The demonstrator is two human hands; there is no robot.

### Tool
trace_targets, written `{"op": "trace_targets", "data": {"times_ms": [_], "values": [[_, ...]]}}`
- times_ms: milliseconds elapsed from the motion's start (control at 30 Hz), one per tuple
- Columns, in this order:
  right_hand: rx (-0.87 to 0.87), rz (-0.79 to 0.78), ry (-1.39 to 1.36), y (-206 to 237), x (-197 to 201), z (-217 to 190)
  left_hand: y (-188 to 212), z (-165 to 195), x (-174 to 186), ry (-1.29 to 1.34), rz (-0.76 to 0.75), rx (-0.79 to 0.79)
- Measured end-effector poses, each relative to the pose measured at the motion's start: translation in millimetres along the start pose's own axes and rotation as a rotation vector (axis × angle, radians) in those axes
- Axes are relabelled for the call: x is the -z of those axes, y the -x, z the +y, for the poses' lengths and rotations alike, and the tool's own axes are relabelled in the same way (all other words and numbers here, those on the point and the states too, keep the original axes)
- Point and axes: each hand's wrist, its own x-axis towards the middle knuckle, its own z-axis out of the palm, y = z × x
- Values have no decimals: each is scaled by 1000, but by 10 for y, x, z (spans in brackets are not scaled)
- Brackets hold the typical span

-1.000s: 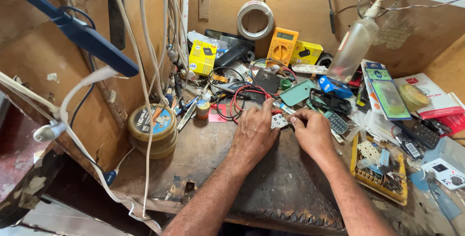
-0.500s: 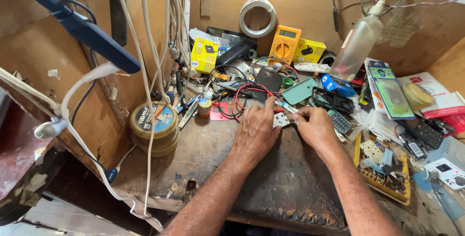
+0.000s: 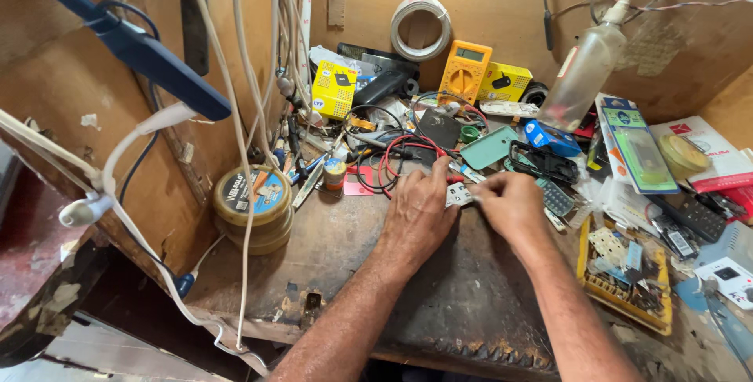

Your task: The person uses a multimeter to test a small circuit board and a white power adapter on a cluttered workbench. They connect the multimeter probes to various points on the components while observing the readings on the multimeter display.

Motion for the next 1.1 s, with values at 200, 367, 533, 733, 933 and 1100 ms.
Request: {"op": "trace_targets", "data": {"times_ms": [200,367,533,733,933,1100], "values": [[3,37,-62,157,102,23,15,-6,-19,-6,-6,14],[131,61,-59,169,77,72,22,-3,-4,-13,-19,22],[153,79,-31,189,69,89,10,12,4,-1,-18,36],[155,104,-20,212,57,42,-2,32,17,-3,-36,78],[155,88,-8,239,71,2,1,30,19,8,-31,61],[168,106,21,244,69,-32,-1,22,12,4,-29,62]]}}
